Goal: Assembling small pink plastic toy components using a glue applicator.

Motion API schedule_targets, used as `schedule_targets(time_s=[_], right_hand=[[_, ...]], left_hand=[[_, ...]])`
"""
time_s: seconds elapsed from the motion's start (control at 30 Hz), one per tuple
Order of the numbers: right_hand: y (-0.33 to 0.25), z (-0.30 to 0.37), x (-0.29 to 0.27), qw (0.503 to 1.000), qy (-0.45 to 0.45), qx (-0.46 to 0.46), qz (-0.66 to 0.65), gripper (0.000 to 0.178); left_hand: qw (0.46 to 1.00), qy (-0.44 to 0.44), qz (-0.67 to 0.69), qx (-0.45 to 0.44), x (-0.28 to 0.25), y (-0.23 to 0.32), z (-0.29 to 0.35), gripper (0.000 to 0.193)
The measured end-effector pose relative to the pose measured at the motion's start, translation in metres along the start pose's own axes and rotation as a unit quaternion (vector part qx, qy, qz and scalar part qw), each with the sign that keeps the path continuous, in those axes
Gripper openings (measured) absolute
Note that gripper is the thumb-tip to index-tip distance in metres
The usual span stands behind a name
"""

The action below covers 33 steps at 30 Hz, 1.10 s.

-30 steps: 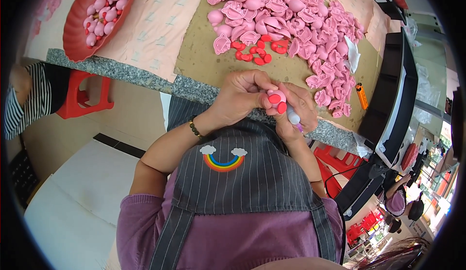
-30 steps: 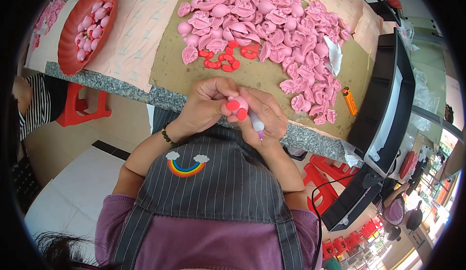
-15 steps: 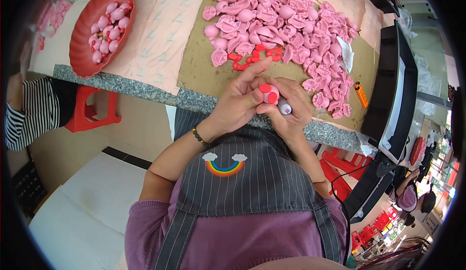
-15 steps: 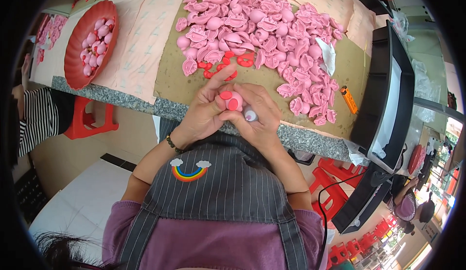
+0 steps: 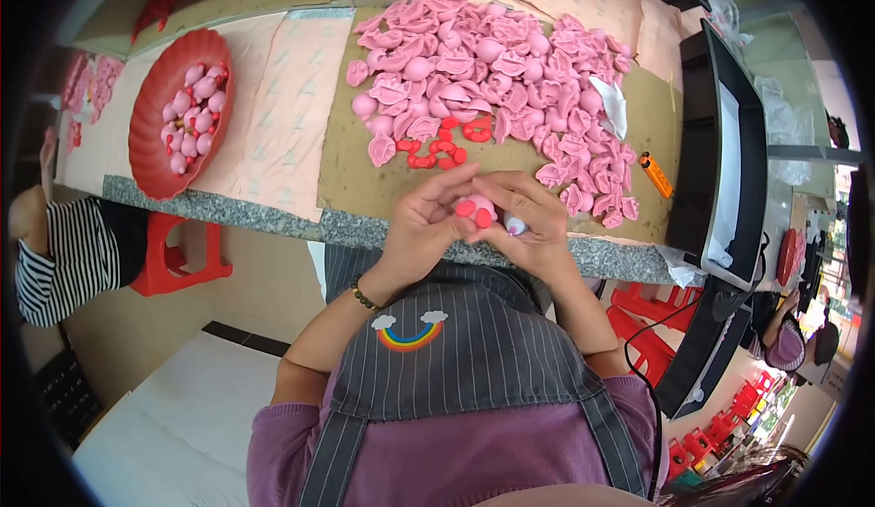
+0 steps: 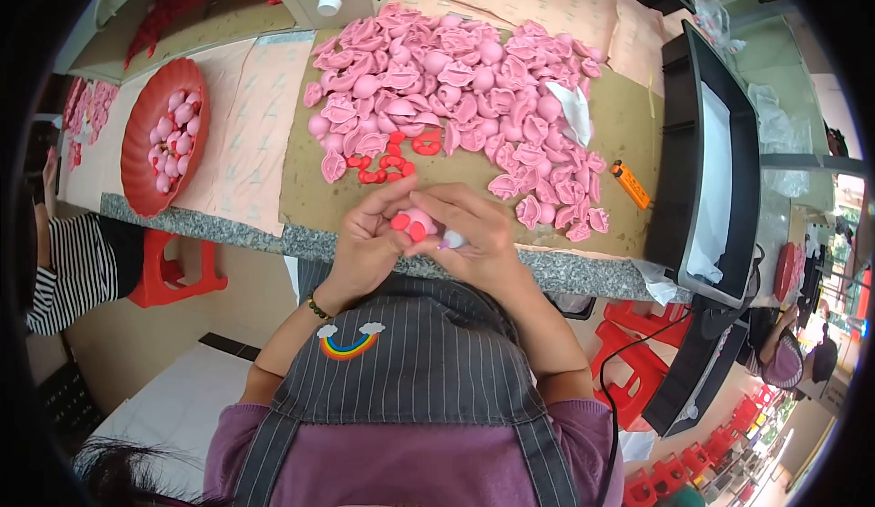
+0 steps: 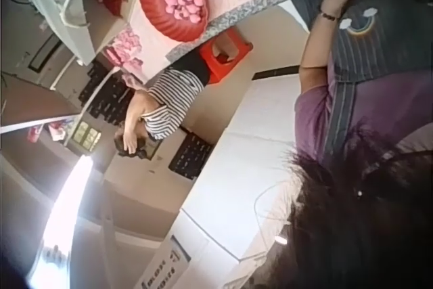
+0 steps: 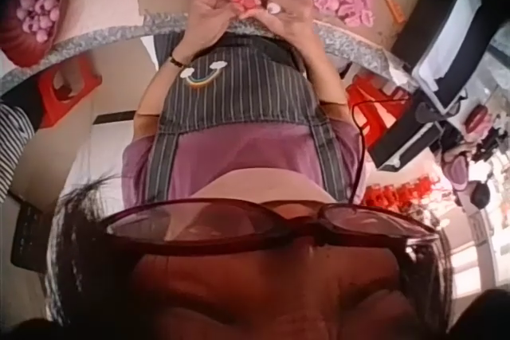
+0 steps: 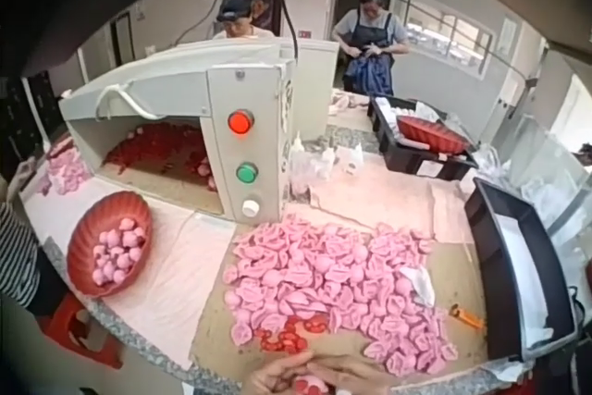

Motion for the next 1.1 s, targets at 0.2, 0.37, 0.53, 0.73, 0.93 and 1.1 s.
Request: schedule_targets(time_s=[0.2, 0.37, 0.53, 0.73, 0.93, 1.1], right_hand=[[0.005, -0.008, -0.029, 0.996, 0.011, 0.065, -0.06, 0.036], [-0.007, -0.027, -0.053, 0.994, 0.089, 0.025, 0.059, 0.025], [0.002, -0.02, -0.091, 0.946, 0.218, 0.101, 0.219, 0.018], [0.064, -0.005, -0.143, 0.872, 0.188, 0.23, 0.39, 0.017], [0.016, 0.002, -0.118, 0.925, 0.322, 0.136, 0.147, 0.014], [-0.004, -0.028, -0.026, 0.994, 0.091, 0.054, 0.04, 0.017]], left_hand=[[0.984, 0.005, -0.17, 0.056, -0.004, 0.04, 0.011, 0.051], [0.95, 0.064, -0.298, 0.071, -0.008, 0.062, 0.011, 0.054], [0.959, 0.069, -0.267, 0.066, -0.024, 0.057, 0.022, 0.062], [0.957, 0.075, -0.278, 0.036, -0.011, 0.039, 0.008, 0.072], [0.924, -0.01, -0.377, 0.067, -0.004, 0.032, -0.004, 0.078], [0.911, 0.036, -0.406, 0.059, -0.018, 0.032, -0.006, 0.078]])
Point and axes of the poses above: each hand's wrist, its own z-axis away from the middle knuckle, its own x-axis out of the palm, y = z × x, the point moved 6 cm from there along -z, towards the middle knuckle, and after that the axes turned 9 degrees about -y, right-handed, at the moved point
